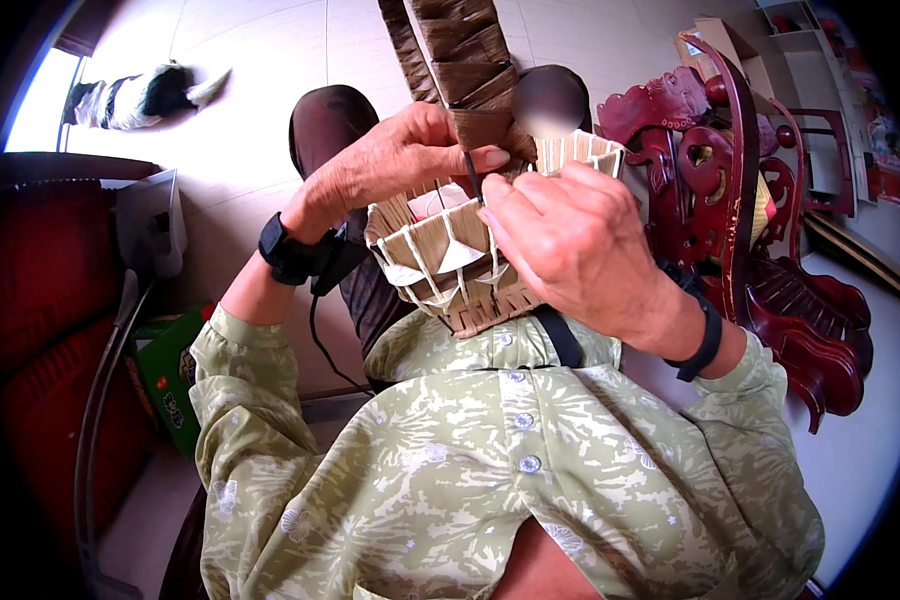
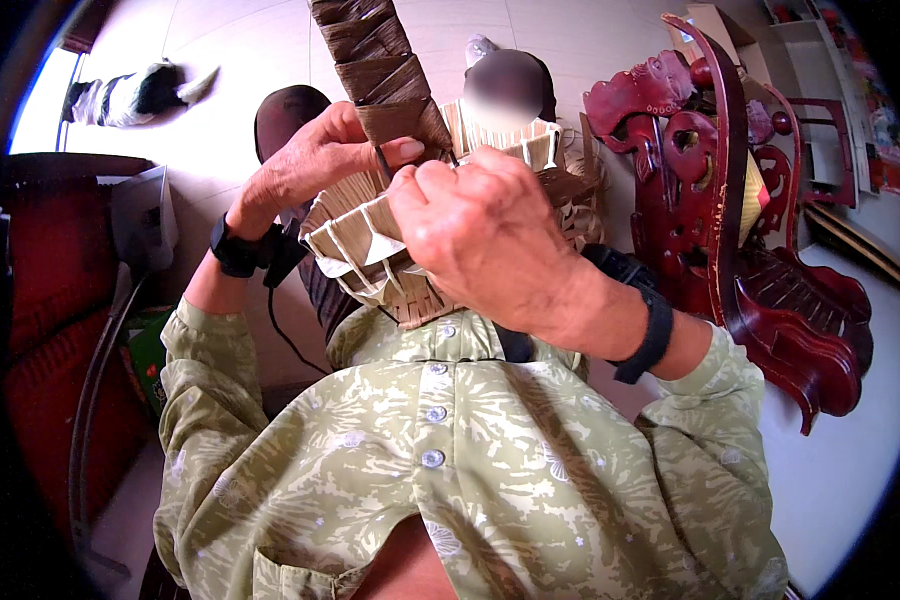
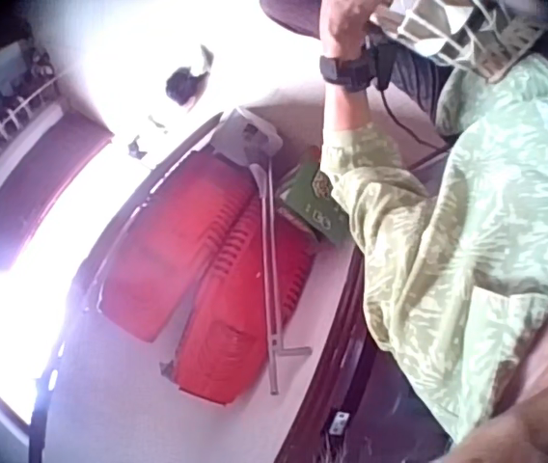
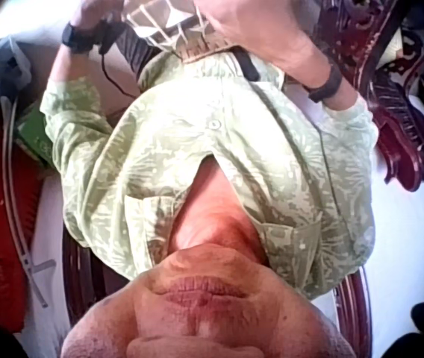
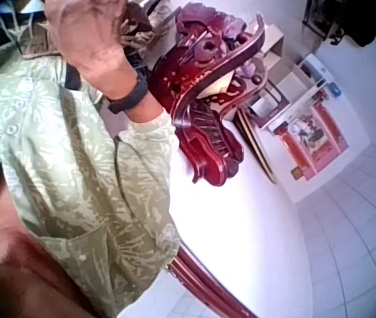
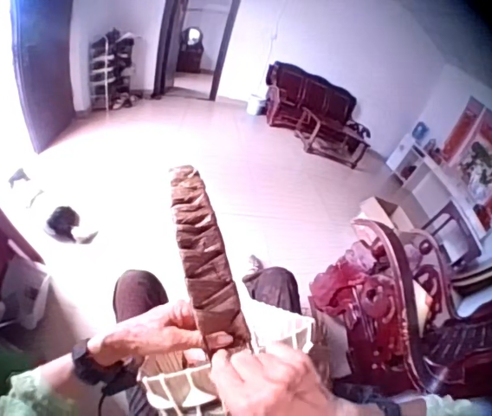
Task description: The person weaves a basket by hand, threading strips of material through the frame and wrapping the handle.
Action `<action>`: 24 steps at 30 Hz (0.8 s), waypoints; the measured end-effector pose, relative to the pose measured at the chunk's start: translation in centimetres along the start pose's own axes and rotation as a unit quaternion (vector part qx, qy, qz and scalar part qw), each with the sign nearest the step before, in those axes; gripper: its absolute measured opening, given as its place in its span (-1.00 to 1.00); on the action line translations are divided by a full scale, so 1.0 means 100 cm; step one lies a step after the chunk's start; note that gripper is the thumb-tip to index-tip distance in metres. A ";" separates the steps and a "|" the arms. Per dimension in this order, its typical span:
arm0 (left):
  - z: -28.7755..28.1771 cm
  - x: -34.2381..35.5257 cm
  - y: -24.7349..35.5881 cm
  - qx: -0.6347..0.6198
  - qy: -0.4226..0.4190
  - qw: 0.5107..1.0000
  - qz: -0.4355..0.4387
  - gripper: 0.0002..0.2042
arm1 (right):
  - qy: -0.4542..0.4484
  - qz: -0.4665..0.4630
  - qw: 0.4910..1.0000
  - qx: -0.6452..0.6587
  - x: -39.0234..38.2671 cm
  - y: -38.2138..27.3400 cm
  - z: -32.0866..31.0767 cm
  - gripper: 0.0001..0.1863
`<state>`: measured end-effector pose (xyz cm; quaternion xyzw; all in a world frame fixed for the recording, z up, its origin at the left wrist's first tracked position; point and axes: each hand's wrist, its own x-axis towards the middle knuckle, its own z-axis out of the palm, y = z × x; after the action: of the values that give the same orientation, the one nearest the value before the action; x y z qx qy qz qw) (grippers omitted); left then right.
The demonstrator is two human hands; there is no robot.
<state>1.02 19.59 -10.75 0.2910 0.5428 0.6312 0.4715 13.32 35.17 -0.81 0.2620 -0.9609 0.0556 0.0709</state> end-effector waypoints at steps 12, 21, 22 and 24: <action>0.000 0.005 -0.004 -0.126 0.002 0.991 0.050 -0.81 | -0.028 0.048 0.992 0.114 0.017 0.004 0.001 -0.78; -0.023 0.018 0.037 0.238 -0.102 0.956 0.136 -0.75 | -0.227 0.162 0.907 0.317 -0.013 0.050 -0.097 -0.71; -0.023 0.019 0.038 0.246 -0.091 0.954 0.145 -0.74 | -0.213 0.157 0.913 0.311 -0.010 0.049 -0.104 -0.73; -0.020 0.016 0.035 0.197 -0.084 0.971 0.107 -0.73 | -0.188 0.099 0.936 0.282 -0.004 0.048 -0.101 -0.77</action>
<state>-2.37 20.36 -8.07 0.4865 0.5803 0.5318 0.3790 12.25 40.95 8.68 0.1803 -0.9225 0.2812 -0.1936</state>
